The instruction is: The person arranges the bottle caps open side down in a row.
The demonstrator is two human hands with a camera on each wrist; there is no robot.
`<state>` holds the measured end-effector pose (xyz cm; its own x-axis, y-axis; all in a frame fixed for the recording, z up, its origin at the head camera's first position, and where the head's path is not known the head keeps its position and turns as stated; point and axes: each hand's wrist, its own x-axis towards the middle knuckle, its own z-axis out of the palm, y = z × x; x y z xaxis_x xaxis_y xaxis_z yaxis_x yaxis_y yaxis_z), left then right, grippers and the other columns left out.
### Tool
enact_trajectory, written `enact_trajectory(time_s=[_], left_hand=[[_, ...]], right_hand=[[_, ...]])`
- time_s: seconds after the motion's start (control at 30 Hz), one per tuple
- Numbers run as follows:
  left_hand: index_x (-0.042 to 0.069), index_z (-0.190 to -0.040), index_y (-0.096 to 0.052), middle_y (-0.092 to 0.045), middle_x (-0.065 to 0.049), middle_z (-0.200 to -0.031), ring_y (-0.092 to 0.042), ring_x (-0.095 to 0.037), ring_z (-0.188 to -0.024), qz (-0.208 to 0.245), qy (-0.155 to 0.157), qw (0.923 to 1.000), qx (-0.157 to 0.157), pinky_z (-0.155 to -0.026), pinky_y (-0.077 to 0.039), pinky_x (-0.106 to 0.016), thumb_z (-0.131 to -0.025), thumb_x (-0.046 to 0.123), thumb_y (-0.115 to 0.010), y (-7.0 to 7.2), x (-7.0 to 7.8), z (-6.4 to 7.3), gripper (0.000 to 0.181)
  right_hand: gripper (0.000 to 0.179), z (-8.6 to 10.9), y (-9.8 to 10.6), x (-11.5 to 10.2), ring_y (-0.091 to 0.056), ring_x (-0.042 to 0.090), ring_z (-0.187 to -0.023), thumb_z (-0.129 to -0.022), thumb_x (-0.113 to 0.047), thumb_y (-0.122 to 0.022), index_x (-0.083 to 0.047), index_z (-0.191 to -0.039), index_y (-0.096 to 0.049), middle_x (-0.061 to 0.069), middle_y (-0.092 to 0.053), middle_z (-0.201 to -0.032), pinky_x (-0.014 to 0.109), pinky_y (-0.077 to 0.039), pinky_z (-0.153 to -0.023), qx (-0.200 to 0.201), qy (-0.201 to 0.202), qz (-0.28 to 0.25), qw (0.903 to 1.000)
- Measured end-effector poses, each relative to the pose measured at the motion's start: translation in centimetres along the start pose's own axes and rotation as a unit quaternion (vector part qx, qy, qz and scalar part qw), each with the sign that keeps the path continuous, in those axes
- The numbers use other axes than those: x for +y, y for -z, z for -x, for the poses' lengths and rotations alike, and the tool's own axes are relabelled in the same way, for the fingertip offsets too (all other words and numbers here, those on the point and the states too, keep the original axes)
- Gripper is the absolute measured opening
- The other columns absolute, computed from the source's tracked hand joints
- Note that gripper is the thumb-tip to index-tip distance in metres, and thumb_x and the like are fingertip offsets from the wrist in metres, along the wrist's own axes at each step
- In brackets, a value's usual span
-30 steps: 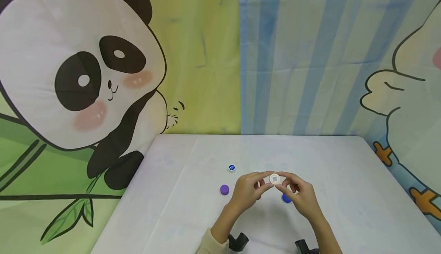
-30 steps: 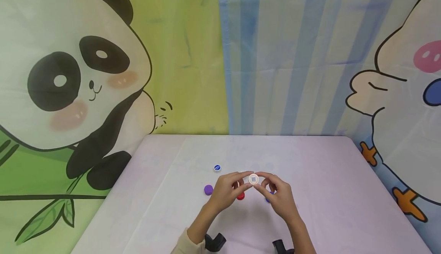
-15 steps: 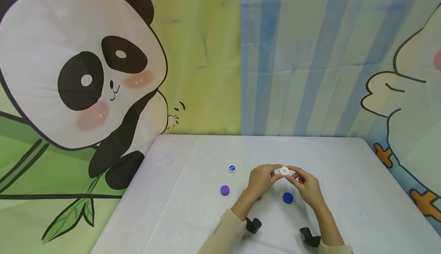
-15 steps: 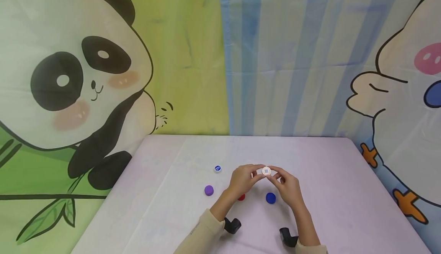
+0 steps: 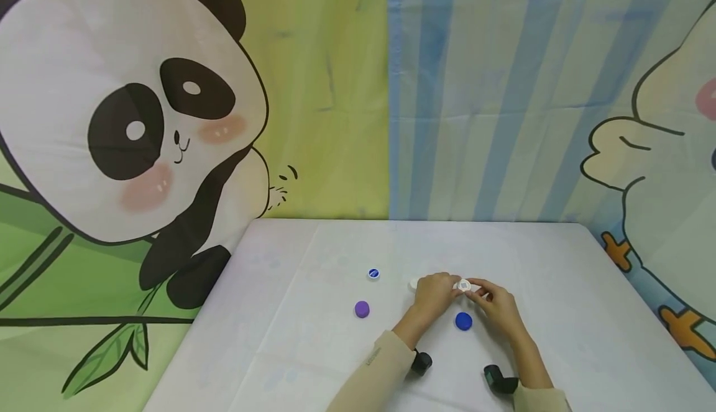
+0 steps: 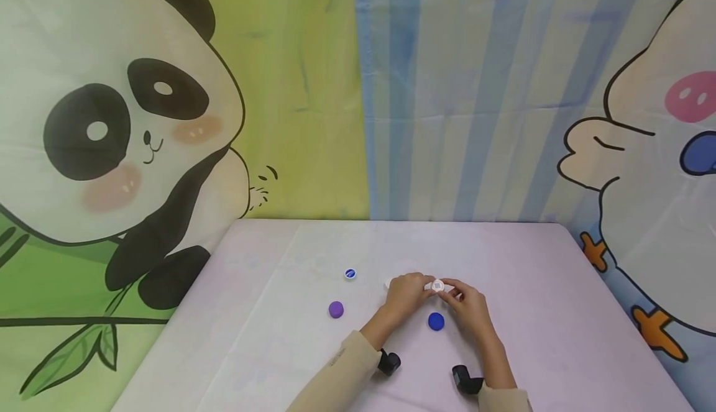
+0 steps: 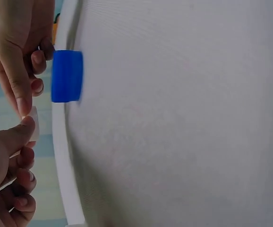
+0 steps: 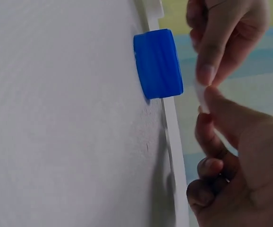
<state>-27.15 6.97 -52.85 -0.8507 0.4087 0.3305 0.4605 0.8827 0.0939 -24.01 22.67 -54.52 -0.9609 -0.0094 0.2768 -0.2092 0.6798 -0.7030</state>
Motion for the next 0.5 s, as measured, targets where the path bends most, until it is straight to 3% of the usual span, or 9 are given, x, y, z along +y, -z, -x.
enact_trajectory(time_s=[0.27, 0.5], left_hand=[[0.035, -0.089, -0.069, -0.06, 0.013, -0.068, -0.056, -0.006, -0.058, -0.072, -0.015, 0.9973, -0.009, -0.042, -0.035, -0.022, -0.075, 0.05, -0.062, -0.8, 0.4, -0.1, 0.021], [0.034, -0.087, -0.069, -0.059, 0.012, -0.067, -0.055, -0.005, -0.058, -0.08, -0.016, 0.9959, -0.04, -0.043, -0.036, -0.022, -0.075, 0.05, -0.062, -1.2, 0.6, -0.3, 0.022]], right_hand=[[0.031, 0.2, -1.0, 1.3, -0.046, 0.008, -0.058, -0.081, -0.024, -0.067, -0.011, -0.109, -0.063, 0.0, -0.06, -0.072, 0.023, -0.037, -0.052, -0.021, -0.028, 0.008, 0.9993], [0.033, 0.0, -1.2, 1.3, -0.044, 0.008, -0.057, -0.08, -0.024, -0.068, -0.009, -0.108, -0.064, -0.001, -0.055, -0.071, 0.023, -0.036, -0.052, -0.023, -0.017, 0.034, 0.999]])
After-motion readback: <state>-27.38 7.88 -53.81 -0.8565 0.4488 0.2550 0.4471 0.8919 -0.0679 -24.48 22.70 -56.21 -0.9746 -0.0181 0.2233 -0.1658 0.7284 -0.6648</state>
